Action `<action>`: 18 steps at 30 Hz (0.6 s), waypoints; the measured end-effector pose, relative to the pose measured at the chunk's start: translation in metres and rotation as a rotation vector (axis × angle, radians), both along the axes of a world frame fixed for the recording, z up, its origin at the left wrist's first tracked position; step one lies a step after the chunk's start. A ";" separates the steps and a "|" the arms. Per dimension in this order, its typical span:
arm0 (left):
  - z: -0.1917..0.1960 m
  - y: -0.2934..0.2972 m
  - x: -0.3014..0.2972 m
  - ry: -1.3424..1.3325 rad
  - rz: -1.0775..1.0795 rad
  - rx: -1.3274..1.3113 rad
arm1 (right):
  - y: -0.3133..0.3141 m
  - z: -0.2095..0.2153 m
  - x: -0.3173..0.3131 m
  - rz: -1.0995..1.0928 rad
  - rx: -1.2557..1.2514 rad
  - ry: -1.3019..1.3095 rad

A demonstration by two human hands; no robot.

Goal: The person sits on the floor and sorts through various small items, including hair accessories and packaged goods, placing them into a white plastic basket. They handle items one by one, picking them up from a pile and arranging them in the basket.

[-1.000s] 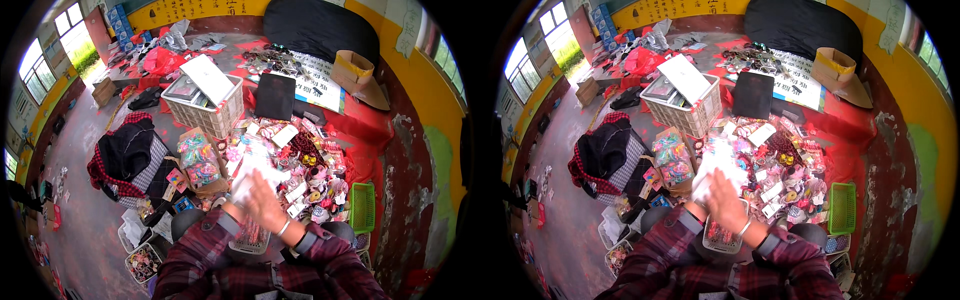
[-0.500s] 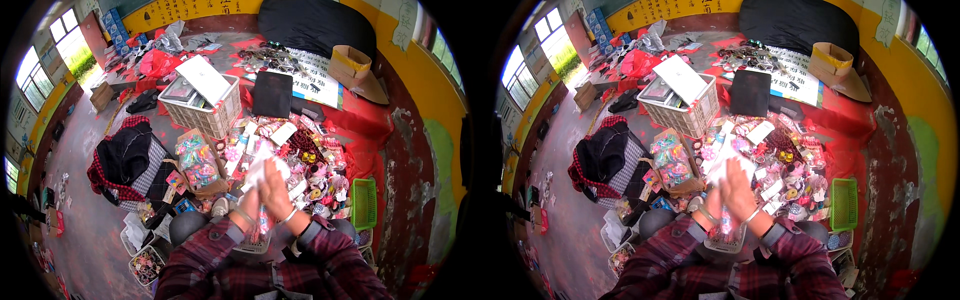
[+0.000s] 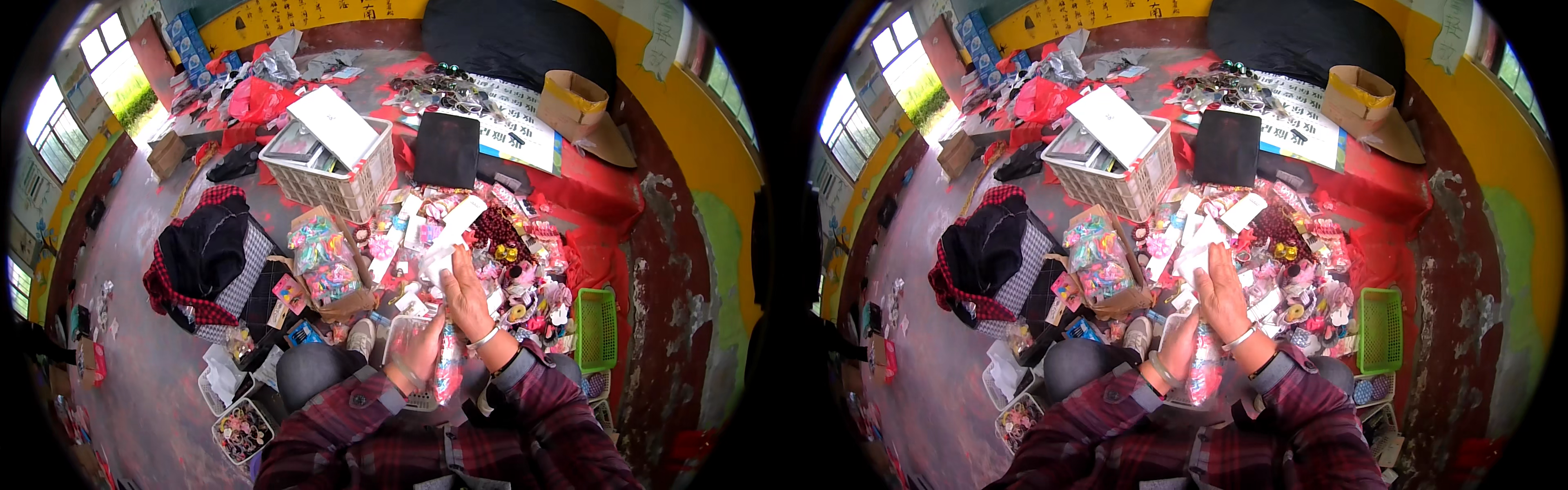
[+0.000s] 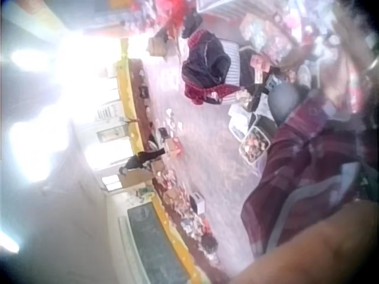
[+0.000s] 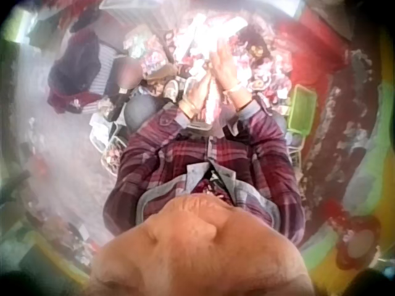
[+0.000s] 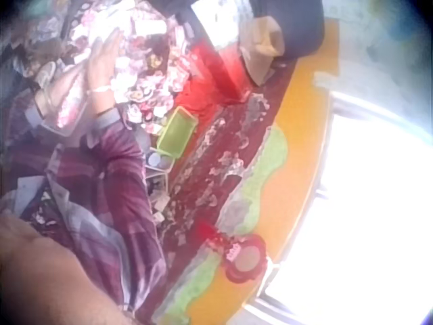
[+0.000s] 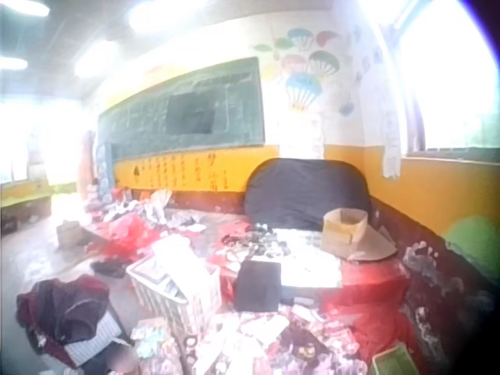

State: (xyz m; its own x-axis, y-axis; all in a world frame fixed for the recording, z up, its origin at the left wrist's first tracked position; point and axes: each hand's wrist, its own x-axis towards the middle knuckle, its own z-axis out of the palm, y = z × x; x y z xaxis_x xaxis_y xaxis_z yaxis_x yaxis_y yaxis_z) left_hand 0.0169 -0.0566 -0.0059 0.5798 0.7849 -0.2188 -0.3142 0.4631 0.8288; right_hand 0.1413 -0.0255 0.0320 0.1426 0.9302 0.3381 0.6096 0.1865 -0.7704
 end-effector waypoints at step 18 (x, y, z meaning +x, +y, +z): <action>-0.050 0.019 -0.008 0.166 -0.033 0.183 | -0.013 -0.001 -0.014 0.074 -0.001 0.034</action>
